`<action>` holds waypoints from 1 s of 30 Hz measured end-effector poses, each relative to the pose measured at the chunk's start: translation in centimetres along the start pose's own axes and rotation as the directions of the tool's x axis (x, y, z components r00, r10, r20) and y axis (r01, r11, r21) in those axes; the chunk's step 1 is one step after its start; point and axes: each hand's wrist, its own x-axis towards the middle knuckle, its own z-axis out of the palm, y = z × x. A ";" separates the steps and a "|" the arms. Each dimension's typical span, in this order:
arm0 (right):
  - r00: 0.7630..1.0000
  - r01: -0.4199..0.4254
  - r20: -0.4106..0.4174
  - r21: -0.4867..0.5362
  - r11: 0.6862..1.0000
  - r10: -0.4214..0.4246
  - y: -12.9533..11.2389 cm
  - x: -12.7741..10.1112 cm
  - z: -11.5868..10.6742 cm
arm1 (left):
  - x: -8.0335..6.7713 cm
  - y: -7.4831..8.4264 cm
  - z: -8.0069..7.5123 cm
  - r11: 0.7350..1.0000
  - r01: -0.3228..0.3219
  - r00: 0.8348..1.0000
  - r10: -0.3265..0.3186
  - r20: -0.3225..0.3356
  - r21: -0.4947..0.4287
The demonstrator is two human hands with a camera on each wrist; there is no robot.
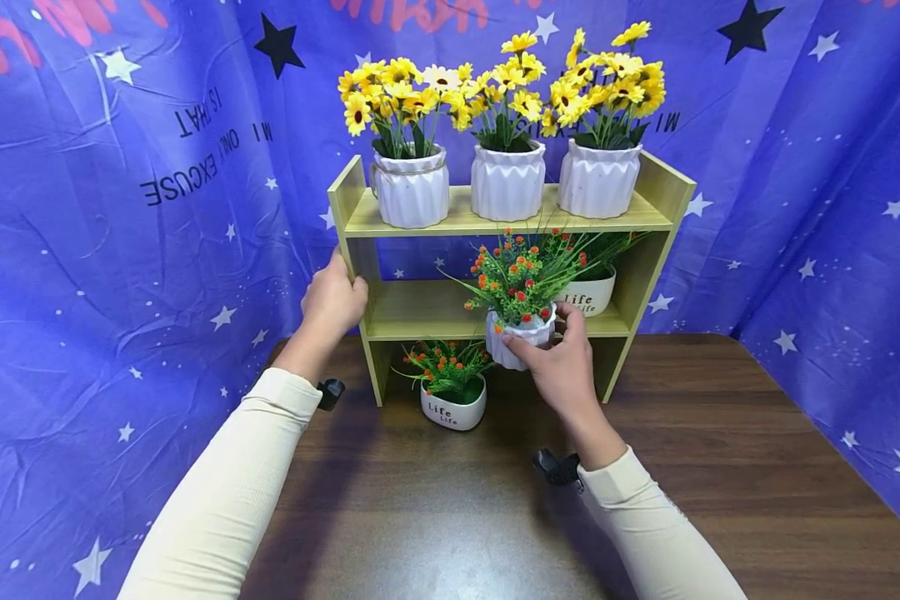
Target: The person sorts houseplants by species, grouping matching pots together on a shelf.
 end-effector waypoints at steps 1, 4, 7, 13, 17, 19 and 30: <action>1.000 0.001 0.003 -0.002 1.000 -0.001 0.0 0.3 0.2 | 0.0 0.0 0.0 1.000 0.002 1.000 -0.002 0.002 0.000; 1.000 -0.006 0.017 0.009 1.000 0.006 0.1 1.2 0.6 | -0.1 -0.1 0.2 1.000 0.009 1.000 -0.009 0.005 -0.002; 1.000 -0.011 0.025 0.013 1.000 0.010 0.2 1.9 1.0 | -0.2 -0.1 0.3 1.000 0.015 1.000 -0.015 0.005 -0.004; 0.999 -0.008 0.035 0.008 1.000 0.007 0.3 3.4 1.7 | 0.0 0.1 0.2 1.000 0.008 1.000 -0.008 -0.012 0.001; 0.999 -0.001 0.042 -0.004 1.000 0.001 0.3 4.4 2.2 | 0.0 0.2 0.0 1.000 0.016 1.000 -0.016 -0.005 0.003; 0.999 0.003 0.044 -0.013 1.000 -0.002 0.3 4.8 2.5 | 0.1 0.2 -0.1 1.000 0.020 1.000 -0.020 -0.003 0.002; 0.999 0.033 0.043 0.006 0.999 -0.033 0.3 6.6 3.6 | 0.1 -0.1 0.1 1.000 0.022 1.000 -0.022 0.004 -0.001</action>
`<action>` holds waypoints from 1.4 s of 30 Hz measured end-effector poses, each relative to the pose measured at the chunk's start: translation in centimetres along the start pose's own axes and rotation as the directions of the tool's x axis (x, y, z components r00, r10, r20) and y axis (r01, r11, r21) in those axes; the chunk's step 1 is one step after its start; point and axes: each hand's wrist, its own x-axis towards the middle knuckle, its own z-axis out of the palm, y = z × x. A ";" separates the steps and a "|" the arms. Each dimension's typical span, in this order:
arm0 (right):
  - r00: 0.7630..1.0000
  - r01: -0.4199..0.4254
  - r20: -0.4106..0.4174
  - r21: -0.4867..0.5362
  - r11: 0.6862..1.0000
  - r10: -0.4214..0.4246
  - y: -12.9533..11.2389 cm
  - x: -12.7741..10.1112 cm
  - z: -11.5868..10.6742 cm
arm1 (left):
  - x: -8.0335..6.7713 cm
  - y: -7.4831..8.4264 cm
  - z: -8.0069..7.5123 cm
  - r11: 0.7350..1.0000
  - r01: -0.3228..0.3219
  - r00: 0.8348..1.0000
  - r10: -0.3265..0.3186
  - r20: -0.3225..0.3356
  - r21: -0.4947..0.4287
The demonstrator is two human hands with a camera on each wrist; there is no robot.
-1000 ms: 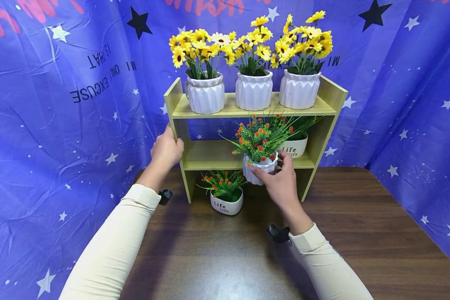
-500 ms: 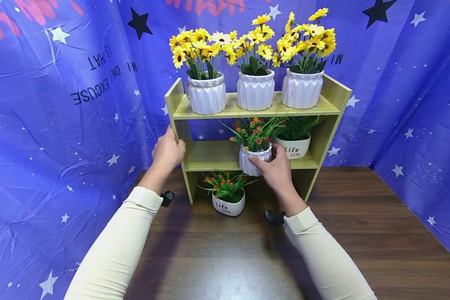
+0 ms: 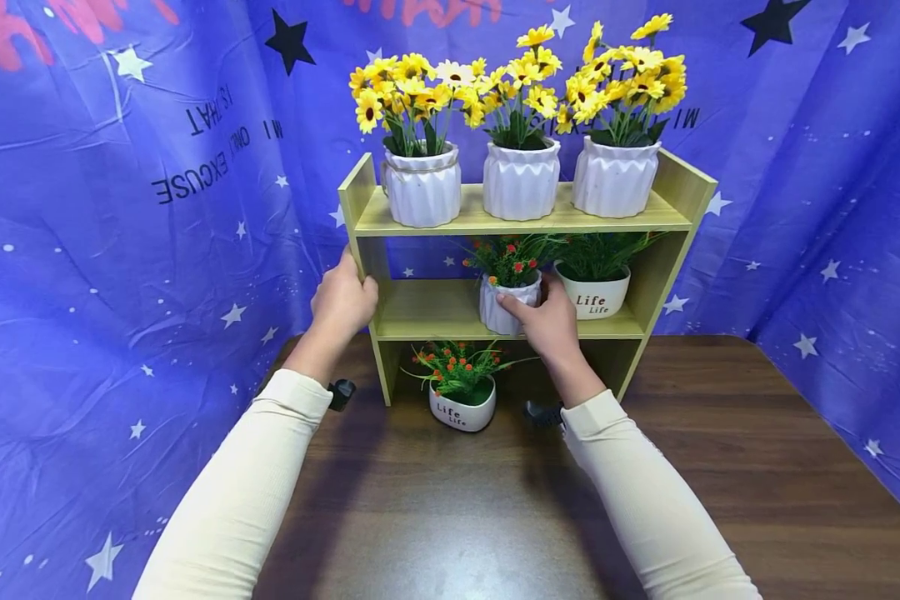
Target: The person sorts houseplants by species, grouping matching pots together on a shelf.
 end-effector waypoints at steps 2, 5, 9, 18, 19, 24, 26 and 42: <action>1.000 0.008 -0.006 0.021 1.000 -0.008 0.1 0.2 0.2 | 0.0 0.1 0.1 1.000 -0.002 1.000 0.002 0.004 -0.002; 1.000 0.012 -0.013 0.035 0.999 -0.012 0.3 0.5 0.5 | 0.0 0.2 0.1 1.000 0.001 1.000 -0.001 0.005 0.000; 1.000 0.007 -0.028 0.033 0.999 -0.006 0.4 0.8 0.7 | 0.0 0.3 0.1 1.000 -0.002 1.000 0.002 0.003 0.001; 1.000 -0.002 -0.028 -0.025 1.000 0.001 0.3 0.0 0.3 | -0.1 0.3 0.3 1.000 0.002 1.000 -0.002 0.003 -0.003; 0.999 0.003 -0.034 -0.041 0.999 -0.005 0.2 -0.4 0.1 | -0.1 0.2 0.3 1.000 0.003 1.000 -0.003 0.003 -0.003; 0.996 0.024 -0.083 -0.069 0.997 -0.030 -0.2 -3.0 -1.1 | -0.2 0.2 0.3 1.000 0.008 1.000 -0.008 -0.002 -0.001; 0.995 0.033 -0.090 -0.064 0.997 -0.039 0.0 -4.1 -1.4 | -0.2 0.2 0.2 1.000 0.008 1.000 -0.008 0.000 0.001; 0.998 -0.022 -0.058 -0.004 1.000 0.022 4.5 -11.8 0.9 | -0.1 0.1 0.0 1.000 -0.003 1.000 0.003 -0.007 0.007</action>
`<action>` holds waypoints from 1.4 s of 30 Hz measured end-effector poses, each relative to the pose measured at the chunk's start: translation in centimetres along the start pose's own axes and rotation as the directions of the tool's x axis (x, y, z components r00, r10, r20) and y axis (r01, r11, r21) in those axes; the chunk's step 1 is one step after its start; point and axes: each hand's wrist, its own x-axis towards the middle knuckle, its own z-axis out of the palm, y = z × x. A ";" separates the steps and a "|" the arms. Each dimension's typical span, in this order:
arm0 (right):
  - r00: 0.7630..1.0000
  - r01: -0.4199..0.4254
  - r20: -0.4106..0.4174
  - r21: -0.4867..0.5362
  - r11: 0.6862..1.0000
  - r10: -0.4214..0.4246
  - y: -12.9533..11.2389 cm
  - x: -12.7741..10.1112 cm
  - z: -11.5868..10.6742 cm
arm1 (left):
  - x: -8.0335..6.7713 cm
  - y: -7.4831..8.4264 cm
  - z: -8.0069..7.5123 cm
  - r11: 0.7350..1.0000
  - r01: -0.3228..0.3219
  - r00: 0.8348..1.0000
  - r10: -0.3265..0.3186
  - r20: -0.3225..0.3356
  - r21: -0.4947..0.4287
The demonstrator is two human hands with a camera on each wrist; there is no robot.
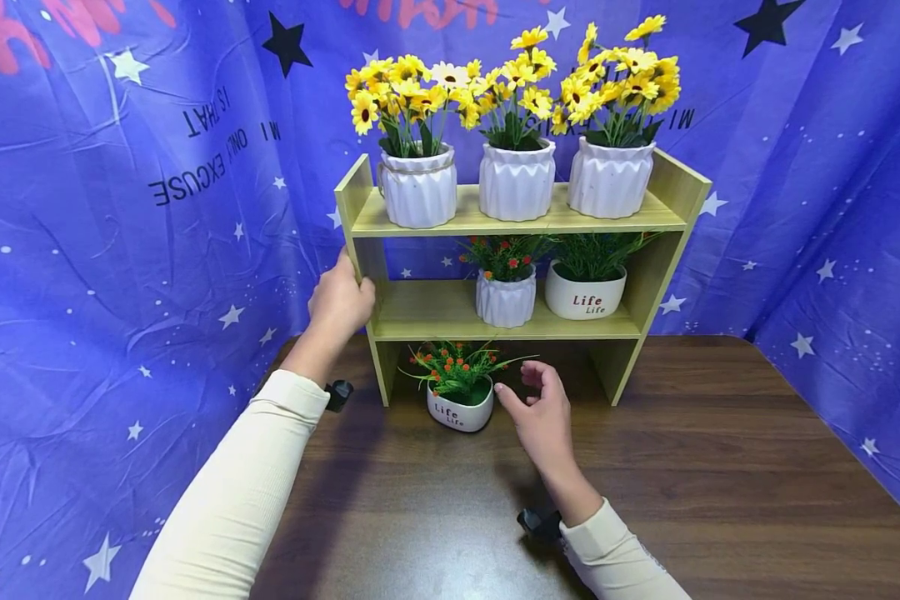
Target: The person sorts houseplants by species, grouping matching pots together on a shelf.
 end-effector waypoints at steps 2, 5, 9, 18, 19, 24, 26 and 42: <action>1.000 -0.017 0.026 -0.002 1.000 0.017 0.7 -0.5 0.7 | 0.0 0.0 0.0 1.000 0.003 1.000 -0.003 -0.002 0.001; 0.997 -0.045 0.067 -0.010 0.999 0.046 1.7 -1.0 1.8 | 0.0 -0.1 0.0 1.000 0.002 1.000 -0.002 -0.005 -0.001; 0.994 -0.067 0.080 -0.054 0.996 0.071 2.8 -1.2 3.1 | 0.0 0.0 0.1 1.000 -0.004 1.000 0.004 -0.003 -0.006; 0.985 -0.122 0.109 -0.091 0.988 0.132 4.6 -0.9 5.0 | -0.1 0.1 0.0 1.000 -0.001 1.000 0.001 -0.004 -0.009; 0.983 -0.132 0.119 -0.086 0.988 0.142 4.7 -0.8 5.1 | -0.1 0.1 0.0 1.000 -0.001 1.000 0.001 -0.006 -0.009; 0.974 -0.158 0.154 -0.052 0.986 0.165 5.2 -0.6 5.8 | -0.1 0.1 0.0 1.000 -0.007 1.000 0.007 -0.019 -0.009; 0.974 -0.161 0.156 -0.038 0.986 0.164 5.3 -0.5 6.1 | -0.1 0.1 0.0 1.000 -0.009 1.000 0.009 -0.023 -0.010; 0.984 -0.125 0.118 -0.081 0.989 0.134 5.8 0.0 7.2 | -0.1 0.2 0.0 1.000 0.007 1.000 -0.007 -0.002 -0.015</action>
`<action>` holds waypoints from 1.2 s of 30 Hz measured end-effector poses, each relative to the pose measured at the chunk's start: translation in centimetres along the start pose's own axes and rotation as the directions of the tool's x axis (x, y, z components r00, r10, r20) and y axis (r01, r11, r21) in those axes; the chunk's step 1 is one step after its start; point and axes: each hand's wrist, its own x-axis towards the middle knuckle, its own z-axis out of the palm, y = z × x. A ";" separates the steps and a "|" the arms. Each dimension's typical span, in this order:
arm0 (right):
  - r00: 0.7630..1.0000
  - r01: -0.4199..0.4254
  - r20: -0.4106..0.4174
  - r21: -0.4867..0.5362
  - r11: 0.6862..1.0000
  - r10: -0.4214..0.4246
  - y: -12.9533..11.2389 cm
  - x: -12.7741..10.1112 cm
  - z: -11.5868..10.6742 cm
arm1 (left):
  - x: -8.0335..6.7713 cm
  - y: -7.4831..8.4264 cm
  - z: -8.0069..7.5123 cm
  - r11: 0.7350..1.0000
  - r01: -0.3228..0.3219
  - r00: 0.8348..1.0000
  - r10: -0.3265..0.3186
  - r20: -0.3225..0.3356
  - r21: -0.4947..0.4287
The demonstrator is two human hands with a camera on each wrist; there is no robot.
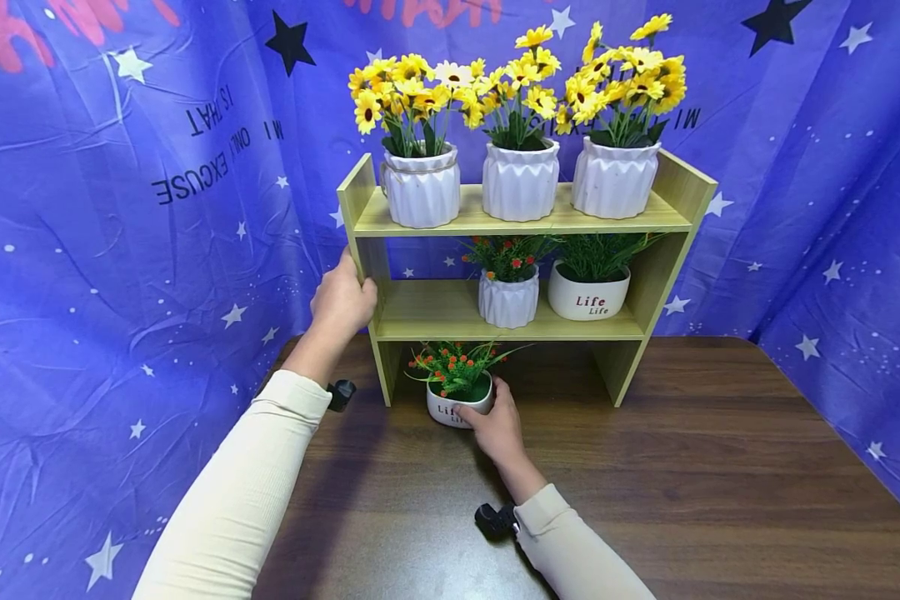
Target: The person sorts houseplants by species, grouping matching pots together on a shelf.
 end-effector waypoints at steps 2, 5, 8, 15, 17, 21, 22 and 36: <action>1.000 0.001 -0.004 -0.001 1.000 -0.001 0.0 -0.2 -0.2 | 0.0 0.0 0.0 1.000 0.000 1.000 0.000 0.004 0.001; 1.000 0.013 -0.009 -0.003 1.000 -0.013 -0.1 -0.4 -0.6 | 0.0 -0.1 0.0 1.000 0.004 1.000 -0.004 0.005 0.003; 1.000 0.015 -0.002 0.002 1.000 -0.015 -0.4 -0.7 -1.1 | 0.1 -0.1 0.0 1.000 0.003 1.000 -0.003 0.001 0.006; 0.998 0.053 0.027 0.013 0.999 -0.053 -1.2 -2.0 -2.4 | 0.0 -0.2 0.0 1.000 0.000 1.000 0.000 0.002 0.004; 0.997 0.064 0.037 0.018 0.998 -0.065 -1.6 -2.4 -2.8 | 0.0 -0.2 0.0 1.000 0.002 1.000 -0.002 0.005 0.006; 0.995 0.079 0.051 0.015 0.997 -0.080 -2.4 -3.0 -3.7 | 0.0 -0.2 0.0 1.000 -0.002 1.000 0.002 0.003 0.008; 0.995 0.079 0.053 0.014 0.997 -0.079 -2.6 -3.2 -3.9 | 0.0 -0.1 0.0 1.000 -0.003 1.000 0.003 0.003 0.007; 0.991 0.103 0.078 0.090 0.991 -0.110 -6.0 -4.3 -6.3 | 0.0 -0.1 0.0 1.000 -0.006 1.000 0.006 0.006 0.009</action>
